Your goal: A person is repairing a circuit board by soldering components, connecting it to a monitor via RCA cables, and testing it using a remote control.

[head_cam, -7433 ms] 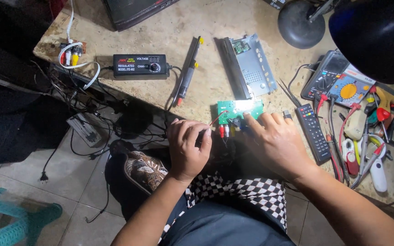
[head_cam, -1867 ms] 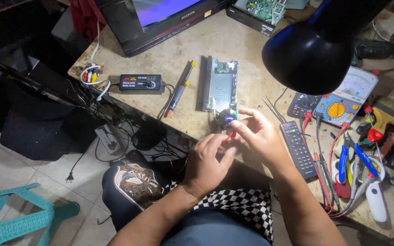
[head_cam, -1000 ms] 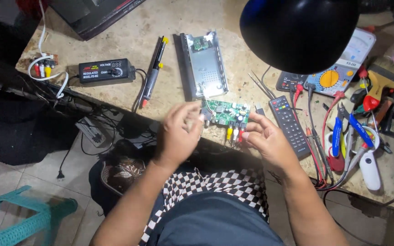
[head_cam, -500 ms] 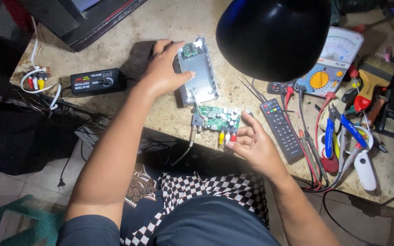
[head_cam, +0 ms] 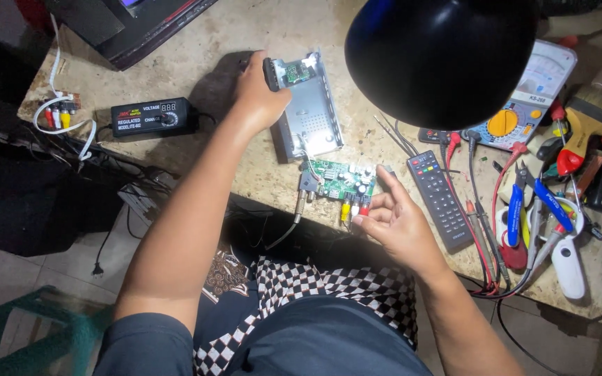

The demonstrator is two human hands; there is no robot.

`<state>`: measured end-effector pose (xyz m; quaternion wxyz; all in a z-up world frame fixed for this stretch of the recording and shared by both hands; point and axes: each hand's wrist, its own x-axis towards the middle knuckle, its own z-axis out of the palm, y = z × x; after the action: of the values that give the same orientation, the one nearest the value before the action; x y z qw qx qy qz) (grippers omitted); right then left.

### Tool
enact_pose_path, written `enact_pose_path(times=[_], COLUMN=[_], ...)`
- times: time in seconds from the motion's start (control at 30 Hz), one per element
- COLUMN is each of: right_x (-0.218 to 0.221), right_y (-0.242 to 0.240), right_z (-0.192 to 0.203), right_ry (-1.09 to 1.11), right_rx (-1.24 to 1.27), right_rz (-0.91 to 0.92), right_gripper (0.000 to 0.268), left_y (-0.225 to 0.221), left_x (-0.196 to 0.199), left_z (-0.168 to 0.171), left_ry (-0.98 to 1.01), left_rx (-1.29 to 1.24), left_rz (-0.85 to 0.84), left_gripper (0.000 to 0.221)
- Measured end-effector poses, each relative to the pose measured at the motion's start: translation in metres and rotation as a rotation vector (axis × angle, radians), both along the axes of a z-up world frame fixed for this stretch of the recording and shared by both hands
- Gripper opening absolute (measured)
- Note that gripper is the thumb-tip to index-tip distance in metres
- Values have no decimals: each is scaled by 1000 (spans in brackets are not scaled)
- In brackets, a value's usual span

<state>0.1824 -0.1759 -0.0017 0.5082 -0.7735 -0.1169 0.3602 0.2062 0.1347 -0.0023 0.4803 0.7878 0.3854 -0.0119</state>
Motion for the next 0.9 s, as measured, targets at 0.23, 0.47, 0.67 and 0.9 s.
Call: enact_pose_path(times=[0.23,0.47,0.67,0.9], right_x=[-5,-5,-1,1], right_y=[4,1,-8,-9], right_z=[4,-3,-28,-29], right_ry=[7,-12,4,120], right_rx=[5,33,227,299], right_rz=[-39,-26,-93,-172], right_gripper=[93,93,84,67], left_y=[6,-16,-87,-148], left_x=[-7,-33,-124,-204], left_z=[-20,-26,-49,-66], left_ry=[-81,-320,-701,-589], left_rx=[58,187,426,230], left_rz=[40,43,111,147], left_gripper=[72,63,29,19])
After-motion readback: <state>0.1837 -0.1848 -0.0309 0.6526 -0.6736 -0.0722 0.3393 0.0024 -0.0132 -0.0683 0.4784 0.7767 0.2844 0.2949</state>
